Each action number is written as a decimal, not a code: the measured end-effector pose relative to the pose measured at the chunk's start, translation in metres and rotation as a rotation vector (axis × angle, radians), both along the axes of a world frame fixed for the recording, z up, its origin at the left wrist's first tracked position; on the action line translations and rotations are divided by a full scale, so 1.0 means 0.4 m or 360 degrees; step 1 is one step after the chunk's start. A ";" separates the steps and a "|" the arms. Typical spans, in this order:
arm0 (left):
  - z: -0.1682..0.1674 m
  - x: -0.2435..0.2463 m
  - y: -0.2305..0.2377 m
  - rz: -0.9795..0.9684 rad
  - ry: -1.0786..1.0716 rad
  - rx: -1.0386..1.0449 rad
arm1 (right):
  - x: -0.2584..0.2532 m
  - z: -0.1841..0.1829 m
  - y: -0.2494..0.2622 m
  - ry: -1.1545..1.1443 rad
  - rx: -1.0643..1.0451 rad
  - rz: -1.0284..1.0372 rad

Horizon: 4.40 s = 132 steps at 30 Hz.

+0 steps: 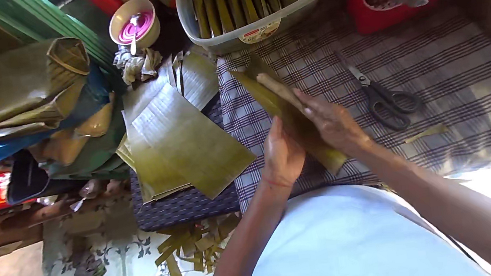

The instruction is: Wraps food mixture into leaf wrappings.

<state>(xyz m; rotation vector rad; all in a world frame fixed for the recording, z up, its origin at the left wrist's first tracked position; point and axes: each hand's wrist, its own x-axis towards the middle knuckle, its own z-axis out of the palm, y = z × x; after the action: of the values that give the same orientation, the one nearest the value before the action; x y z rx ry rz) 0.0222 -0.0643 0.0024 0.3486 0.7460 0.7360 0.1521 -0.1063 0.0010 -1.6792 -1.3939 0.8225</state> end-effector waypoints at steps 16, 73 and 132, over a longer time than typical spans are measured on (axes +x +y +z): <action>0.014 0.000 0.143 0.0332 0.0234 0.0090 | 0.012 0.060 0.157 0.0249 -0.0102 0.0124; -0.013 -0.031 0.059 0.0174 0.0040 0.0158 | 0.076 -0.015 0.115 0.0471 -0.0106 -0.0080; 0.000 -0.041 0.147 0.0283 0.0279 0.0192 | 0.128 -0.011 0.140 0.1197 -0.0403 0.0060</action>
<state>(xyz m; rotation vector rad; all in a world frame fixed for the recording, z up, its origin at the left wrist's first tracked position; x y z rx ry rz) 0.0056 -0.0056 0.0023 0.4644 0.9086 0.9288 0.2031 -0.0502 -0.0034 -1.2948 -0.8176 1.5056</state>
